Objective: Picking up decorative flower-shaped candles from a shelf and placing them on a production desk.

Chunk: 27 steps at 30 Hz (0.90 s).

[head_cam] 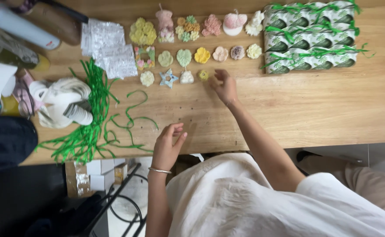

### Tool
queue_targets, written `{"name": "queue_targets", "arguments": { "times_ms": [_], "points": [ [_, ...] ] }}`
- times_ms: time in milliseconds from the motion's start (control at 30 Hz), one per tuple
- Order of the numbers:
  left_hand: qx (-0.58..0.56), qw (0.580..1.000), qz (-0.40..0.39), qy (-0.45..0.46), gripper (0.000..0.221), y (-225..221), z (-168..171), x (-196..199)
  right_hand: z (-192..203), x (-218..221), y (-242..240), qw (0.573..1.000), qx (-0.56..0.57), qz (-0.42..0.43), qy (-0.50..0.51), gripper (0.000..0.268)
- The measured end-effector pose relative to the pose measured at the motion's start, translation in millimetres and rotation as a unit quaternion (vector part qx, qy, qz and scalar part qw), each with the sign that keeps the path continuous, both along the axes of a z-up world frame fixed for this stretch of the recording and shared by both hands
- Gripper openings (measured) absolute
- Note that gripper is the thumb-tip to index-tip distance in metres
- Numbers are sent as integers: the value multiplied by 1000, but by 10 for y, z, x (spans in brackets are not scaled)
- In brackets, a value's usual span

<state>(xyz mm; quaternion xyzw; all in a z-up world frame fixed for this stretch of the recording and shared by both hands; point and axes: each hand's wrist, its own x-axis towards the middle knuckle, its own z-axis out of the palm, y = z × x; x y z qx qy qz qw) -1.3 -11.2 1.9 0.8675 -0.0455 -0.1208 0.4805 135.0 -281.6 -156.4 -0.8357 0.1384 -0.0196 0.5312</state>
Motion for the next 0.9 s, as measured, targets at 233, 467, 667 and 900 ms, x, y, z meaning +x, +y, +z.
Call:
{"name": "queue_targets", "arguments": {
  "times_ms": [233,467,667,900],
  "points": [
    [-40,993,-109,11,31,-132,36,321,346,-918,-100,992,-43,-117,9,45],
    [-56,960,-273,-25,30,28,139,682,761,-1676,290,970,59,-227,58,35],
    [-63,909,-411,-2,30,-3,-67,559,1036,-2448,785,937,119,-327,28,26],
    [-64,819,-571,19,30,-338,237,-105,1169,-3522,1149,881,125,-455,30,22]
  ]
}}
